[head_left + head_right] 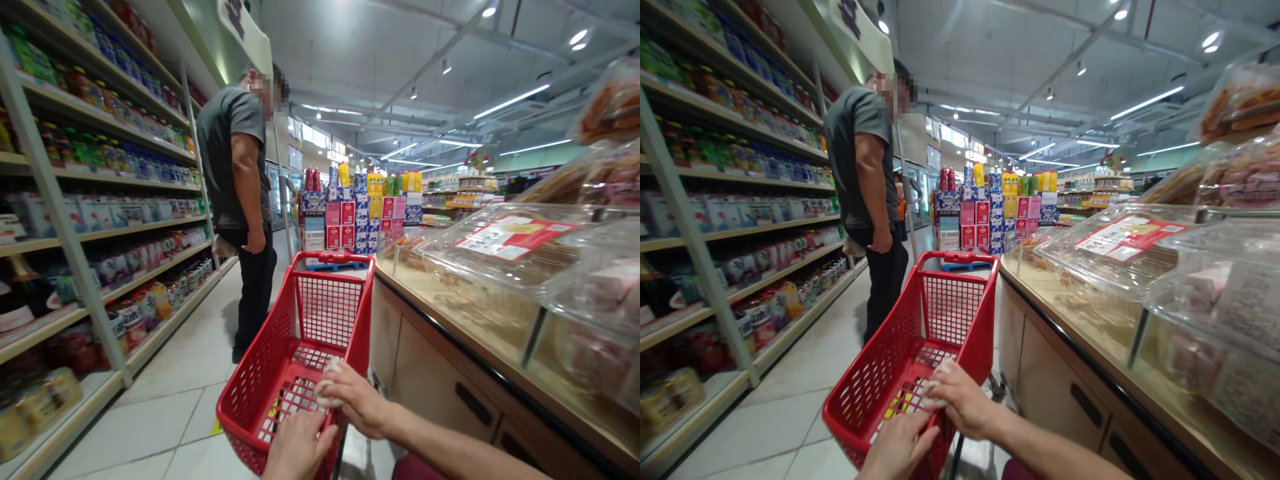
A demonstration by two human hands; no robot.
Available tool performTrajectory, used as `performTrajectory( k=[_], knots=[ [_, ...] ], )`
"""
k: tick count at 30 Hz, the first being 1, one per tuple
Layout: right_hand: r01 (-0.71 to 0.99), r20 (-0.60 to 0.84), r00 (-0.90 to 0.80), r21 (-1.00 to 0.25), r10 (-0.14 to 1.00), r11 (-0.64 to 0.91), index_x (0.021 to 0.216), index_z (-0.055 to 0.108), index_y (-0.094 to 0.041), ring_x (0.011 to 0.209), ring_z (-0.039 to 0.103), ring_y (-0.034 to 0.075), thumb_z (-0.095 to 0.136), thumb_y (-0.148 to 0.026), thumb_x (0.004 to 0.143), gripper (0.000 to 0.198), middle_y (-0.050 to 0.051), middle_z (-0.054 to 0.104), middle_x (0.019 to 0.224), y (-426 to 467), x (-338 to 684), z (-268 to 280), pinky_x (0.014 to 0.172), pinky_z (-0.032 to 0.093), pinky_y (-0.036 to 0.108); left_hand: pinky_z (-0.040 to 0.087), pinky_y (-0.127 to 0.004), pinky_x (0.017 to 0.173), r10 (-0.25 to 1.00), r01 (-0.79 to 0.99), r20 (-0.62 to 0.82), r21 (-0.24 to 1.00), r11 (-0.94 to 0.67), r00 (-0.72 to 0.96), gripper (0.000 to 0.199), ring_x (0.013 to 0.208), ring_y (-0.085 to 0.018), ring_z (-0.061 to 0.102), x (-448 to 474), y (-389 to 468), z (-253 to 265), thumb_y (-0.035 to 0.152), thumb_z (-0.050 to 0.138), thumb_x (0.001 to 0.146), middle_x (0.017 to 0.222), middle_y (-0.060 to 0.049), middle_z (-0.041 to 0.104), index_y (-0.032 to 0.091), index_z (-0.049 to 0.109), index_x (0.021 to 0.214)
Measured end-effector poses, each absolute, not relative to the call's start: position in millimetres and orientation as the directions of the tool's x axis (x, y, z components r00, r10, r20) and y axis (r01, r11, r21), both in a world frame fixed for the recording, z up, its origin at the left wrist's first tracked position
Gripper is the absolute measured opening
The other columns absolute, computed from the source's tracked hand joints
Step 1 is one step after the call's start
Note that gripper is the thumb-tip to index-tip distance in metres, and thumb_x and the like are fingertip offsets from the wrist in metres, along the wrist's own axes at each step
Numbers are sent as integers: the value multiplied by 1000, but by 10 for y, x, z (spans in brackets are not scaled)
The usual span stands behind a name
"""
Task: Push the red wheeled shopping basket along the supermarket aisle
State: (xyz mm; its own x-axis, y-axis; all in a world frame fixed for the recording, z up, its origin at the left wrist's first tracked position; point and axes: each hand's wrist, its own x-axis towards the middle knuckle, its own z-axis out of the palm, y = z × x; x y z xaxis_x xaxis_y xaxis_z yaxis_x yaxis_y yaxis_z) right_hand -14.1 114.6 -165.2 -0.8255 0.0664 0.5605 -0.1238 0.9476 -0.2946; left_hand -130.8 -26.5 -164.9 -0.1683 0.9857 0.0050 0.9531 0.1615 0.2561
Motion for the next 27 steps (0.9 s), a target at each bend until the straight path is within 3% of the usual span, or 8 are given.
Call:
performTrajectory(
  k=[2, 6, 12, 14, 18, 20, 22, 27],
  knots=[
    [-61, 569, -814, -281, 115, 958, 93, 56, -20, 96, 47, 16, 35, -9, 79, 27, 4, 58, 102, 1336, -111, -1543, 90, 32, 36, 39, -27, 69, 993, 956, 8, 272, 110, -116, 29, 80, -19, 58, -1301, -314, -1649, 44, 35, 79, 84, -1, 64, 24, 56, 79],
    [225, 578, -718, -336, 389, 914, 87, 58, -18, 100, 44, 19, 35, -6, 76, 29, 7, 55, 106, 1779, -78, -1331, 86, 34, 37, 38, -30, 78, 999, 963, 30, 268, 31, -41, 24, 90, -20, 54, -1246, -392, -1702, 37, 45, 74, 93, -1, 62, 25, 53, 94],
    [-102, 509, -856, -329, 85, 939, 104, 52, -22, 107, 42, 15, 34, -13, 82, 30, 3, 55, 110, 916, 136, -1604, 97, 26, 36, 36, -32, 85, 998, 968, 24, 245, 54, -62, 28, 95, -21, 53, -1192, -373, -1776, 35, 43, 76, 97, -4, 61, 23, 54, 98],
    [-129, 491, -870, -311, 43, 942, 103, 53, -21, 107, 43, 15, 34, -14, 82, 29, 3, 56, 110, 859, 161, -1627, 97, 26, 36, 37, -32, 81, 997, 968, 13, 242, 71, -76, 28, 92, -21, 54, -1159, -368, -1764, 36, 44, 76, 95, -4, 62, 22, 55, 97],
    [235, 530, -743, -364, 409, 901, 95, 57, -19, 101, 46, 18, 35, -9, 78, 30, 6, 57, 106, 1400, 88, -1482, 89, 33, 38, 39, -28, 73, 999, 964, 1, 264, 43, -45, 22, 87, -18, 56, -1164, -423, -1723, 36, 44, 76, 91, 0, 63, 25, 54, 93],
    [326, 550, -672, -382, 496, 865, 99, 56, -18, 106, 43, 20, 36, -7, 76, 33, 7, 53, 113, 1536, 73, -1467, 89, 33, 39, 37, -29, 76, 999, 972, 12, 231, 47, -52, 20, 87, -18, 55, -1259, -490, -1712, 38, 46, 75, 90, 0, 63, 25, 55, 88],
    [238, 582, -700, -355, 413, 904, 103, 55, -19, 111, 40, 19, 36, -8, 77, 34, 7, 52, 115, 1367, 94, -1556, 93, 30, 40, 36, -30, 76, 994, 980, 10, 168, 106, -109, 23, 85, -19, 54, -1395, -568, -1708, 43, 47, 74, 87, -1, 63, 23, 56, 80],
    [-155, 559, -829, -221, -5, 963, 107, 51, -21, 106, 44, 16, 40, -18, 80, 29, 4, 54, 113, 612, 132, -1854, 96, 26, 36, 35, -29, 69, 988, 982, -24, 114, 152, -150, 28, 78, -18, 55, -1577, -693, -1728, 48, 48, 72, 81, -1, 64, 22, 57, 73]
  ],
)
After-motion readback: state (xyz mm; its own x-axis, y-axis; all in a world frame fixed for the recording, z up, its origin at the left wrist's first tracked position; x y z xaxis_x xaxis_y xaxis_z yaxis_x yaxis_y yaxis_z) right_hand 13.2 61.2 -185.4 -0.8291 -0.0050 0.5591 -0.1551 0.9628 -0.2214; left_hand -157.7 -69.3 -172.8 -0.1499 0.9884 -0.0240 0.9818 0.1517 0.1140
